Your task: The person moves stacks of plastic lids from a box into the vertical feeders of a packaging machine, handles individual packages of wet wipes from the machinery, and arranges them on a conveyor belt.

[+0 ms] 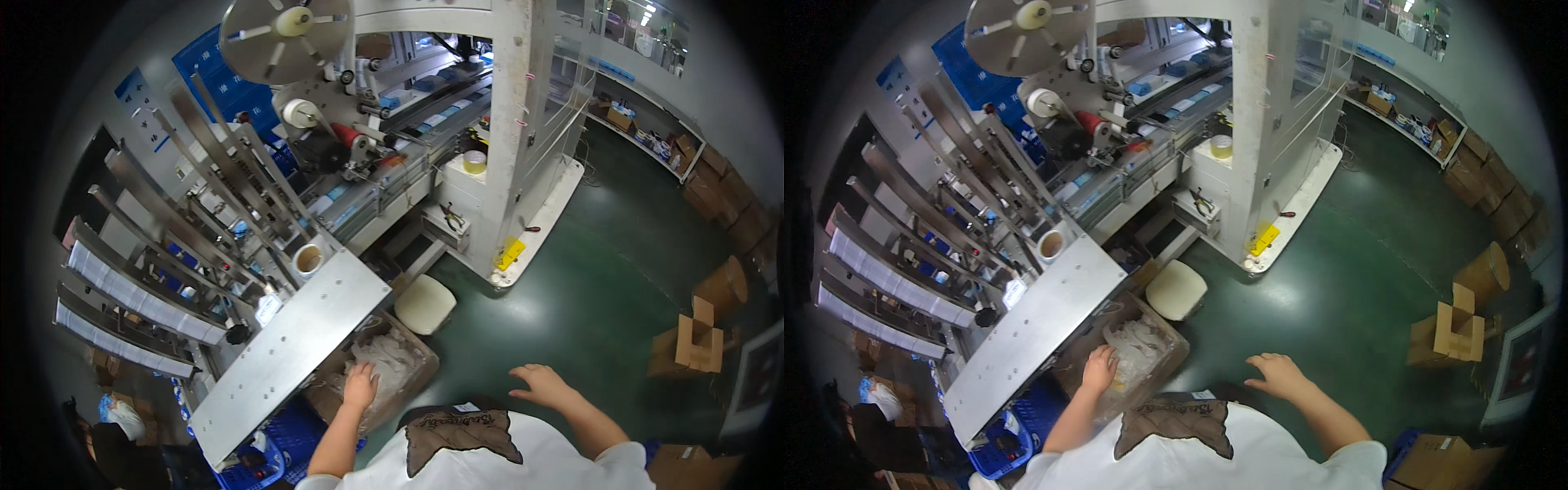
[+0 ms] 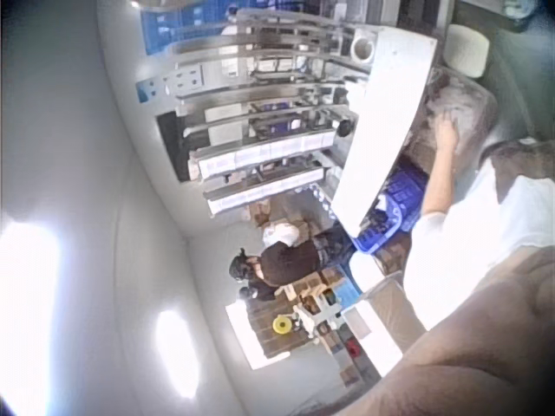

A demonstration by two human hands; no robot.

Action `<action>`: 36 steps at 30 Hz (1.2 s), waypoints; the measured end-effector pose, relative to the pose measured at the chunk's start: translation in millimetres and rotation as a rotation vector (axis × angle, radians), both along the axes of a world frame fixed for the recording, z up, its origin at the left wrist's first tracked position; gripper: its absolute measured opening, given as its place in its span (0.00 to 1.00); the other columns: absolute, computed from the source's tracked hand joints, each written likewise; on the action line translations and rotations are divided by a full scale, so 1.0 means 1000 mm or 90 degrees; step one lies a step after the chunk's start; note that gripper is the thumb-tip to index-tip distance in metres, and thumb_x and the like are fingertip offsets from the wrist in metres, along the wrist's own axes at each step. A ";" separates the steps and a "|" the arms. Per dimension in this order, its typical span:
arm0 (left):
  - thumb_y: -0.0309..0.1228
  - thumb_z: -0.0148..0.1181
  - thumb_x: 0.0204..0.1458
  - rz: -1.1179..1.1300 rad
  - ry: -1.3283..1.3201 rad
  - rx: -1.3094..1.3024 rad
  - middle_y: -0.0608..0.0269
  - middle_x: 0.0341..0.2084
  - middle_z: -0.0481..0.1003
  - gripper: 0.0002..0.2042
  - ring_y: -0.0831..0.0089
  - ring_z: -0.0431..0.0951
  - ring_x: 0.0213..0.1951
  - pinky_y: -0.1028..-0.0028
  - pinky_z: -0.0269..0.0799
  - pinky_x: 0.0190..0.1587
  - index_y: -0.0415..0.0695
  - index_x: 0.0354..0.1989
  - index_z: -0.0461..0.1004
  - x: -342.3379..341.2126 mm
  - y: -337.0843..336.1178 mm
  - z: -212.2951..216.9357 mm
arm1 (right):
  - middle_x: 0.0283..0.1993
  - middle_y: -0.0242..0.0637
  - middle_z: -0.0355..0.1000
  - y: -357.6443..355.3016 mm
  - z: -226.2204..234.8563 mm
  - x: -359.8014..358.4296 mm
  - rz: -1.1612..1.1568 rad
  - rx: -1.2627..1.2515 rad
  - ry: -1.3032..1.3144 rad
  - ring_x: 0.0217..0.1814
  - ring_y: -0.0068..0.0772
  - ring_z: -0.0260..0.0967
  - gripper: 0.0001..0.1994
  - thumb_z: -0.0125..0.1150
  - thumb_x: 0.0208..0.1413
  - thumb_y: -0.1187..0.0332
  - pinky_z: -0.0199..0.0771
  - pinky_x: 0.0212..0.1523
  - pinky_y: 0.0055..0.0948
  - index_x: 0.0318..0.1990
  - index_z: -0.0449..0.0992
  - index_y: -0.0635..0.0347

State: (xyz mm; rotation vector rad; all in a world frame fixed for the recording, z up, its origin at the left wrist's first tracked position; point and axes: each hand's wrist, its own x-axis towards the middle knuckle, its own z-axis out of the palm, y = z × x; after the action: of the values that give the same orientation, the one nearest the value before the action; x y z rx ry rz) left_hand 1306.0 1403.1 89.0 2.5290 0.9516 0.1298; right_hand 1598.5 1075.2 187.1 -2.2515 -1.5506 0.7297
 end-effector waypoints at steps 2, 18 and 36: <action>0.30 0.59 0.48 -0.116 -0.080 0.028 0.55 0.50 0.70 0.16 0.51 0.68 0.52 0.58 0.66 0.53 0.44 0.46 0.73 0.044 -0.010 0.035 | 0.44 0.44 0.72 0.000 -0.005 0.012 -0.016 0.008 -0.017 0.48 0.48 0.70 0.24 0.64 0.48 0.54 0.69 0.49 0.41 0.50 0.71 0.56; 0.42 0.67 0.40 -0.152 -0.135 0.169 0.52 0.54 0.65 0.20 0.48 0.59 0.58 0.54 0.57 0.59 0.43 0.40 0.76 0.223 0.119 0.126 | 0.48 0.47 0.71 0.156 0.004 0.205 -0.032 0.036 0.035 0.49 0.48 0.70 0.25 0.64 0.50 0.59 0.70 0.50 0.40 0.53 0.68 0.60; 0.24 0.57 0.49 0.181 -0.053 0.311 0.41 0.50 0.63 0.17 0.47 0.64 0.52 0.58 0.66 0.49 0.39 0.50 0.69 0.217 0.129 0.102 | 0.45 0.37 0.70 0.707 0.024 0.441 -0.366 0.478 0.869 0.44 0.29 0.68 0.19 0.55 0.53 0.74 0.68 0.46 0.28 0.53 0.66 0.61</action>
State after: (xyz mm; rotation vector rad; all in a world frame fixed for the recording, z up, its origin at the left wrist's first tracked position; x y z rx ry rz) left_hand 1523.1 1532.4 191.5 2.7652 1.3786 0.6166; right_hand 2039.8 1782.4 211.2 -1.0064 -0.3384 0.9323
